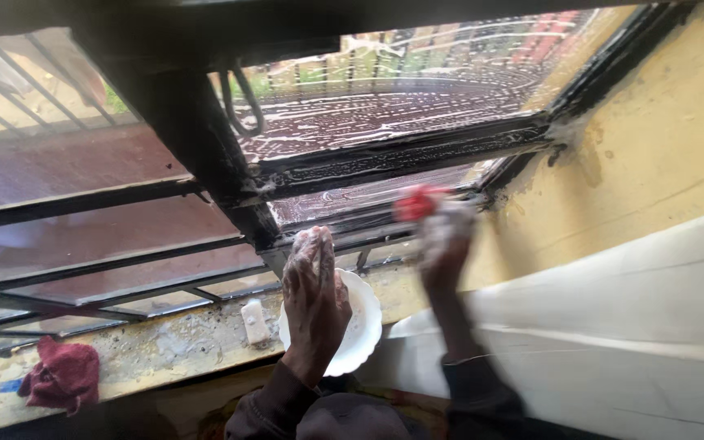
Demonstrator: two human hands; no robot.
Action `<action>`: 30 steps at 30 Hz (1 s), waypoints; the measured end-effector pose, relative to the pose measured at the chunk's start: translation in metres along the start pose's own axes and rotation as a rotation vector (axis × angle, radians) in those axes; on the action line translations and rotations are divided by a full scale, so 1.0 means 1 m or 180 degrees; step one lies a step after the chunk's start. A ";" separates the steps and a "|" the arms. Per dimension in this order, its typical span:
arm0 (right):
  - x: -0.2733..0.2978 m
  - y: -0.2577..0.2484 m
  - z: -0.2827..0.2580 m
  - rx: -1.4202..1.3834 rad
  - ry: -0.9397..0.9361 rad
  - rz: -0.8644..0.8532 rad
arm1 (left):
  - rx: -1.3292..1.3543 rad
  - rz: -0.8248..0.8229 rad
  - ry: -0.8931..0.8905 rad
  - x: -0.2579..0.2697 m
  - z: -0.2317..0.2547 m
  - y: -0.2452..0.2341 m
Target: The person cleans a window using a red cloth and a white bowl containing soapy water. They repeatedly dip the cloth into the bowl, wring it out, and wipe the window frame and glass in circular and linear motions.
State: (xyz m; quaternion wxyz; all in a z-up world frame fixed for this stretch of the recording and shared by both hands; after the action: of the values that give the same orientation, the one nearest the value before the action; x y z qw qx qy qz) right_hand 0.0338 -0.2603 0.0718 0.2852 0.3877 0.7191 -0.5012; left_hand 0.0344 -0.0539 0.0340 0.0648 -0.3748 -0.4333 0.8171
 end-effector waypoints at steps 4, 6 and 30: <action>0.000 -0.008 0.033 0.0594 0.0355 0.0302 | 0.0160 -0.0116 0.0036 0.000 -0.003 -0.011; 0.010 0.006 0.024 0.0270 0.0754 0.0300 | 0.0164 0.0085 0.0192 -0.001 -0.002 -0.014; 0.036 0.037 0.011 0.0664 0.1208 0.0467 | 0.0302 0.0248 0.0124 0.002 -0.006 -0.006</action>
State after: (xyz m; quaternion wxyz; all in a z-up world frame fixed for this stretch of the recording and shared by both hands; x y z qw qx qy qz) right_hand 0.0454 -0.2540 0.0207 0.1389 0.5536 0.6741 -0.4689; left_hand 0.0354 -0.0452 0.0352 0.0591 -0.4037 -0.3778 0.8312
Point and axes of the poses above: each hand's wrist, its own x-axis away from the middle knuckle, its own y-axis out of the palm, z = x × y, the point moved 1 cm from there along -x, towards the middle knuckle, and after that the axes turned 8 degrees about y, right-handed, at the moved point
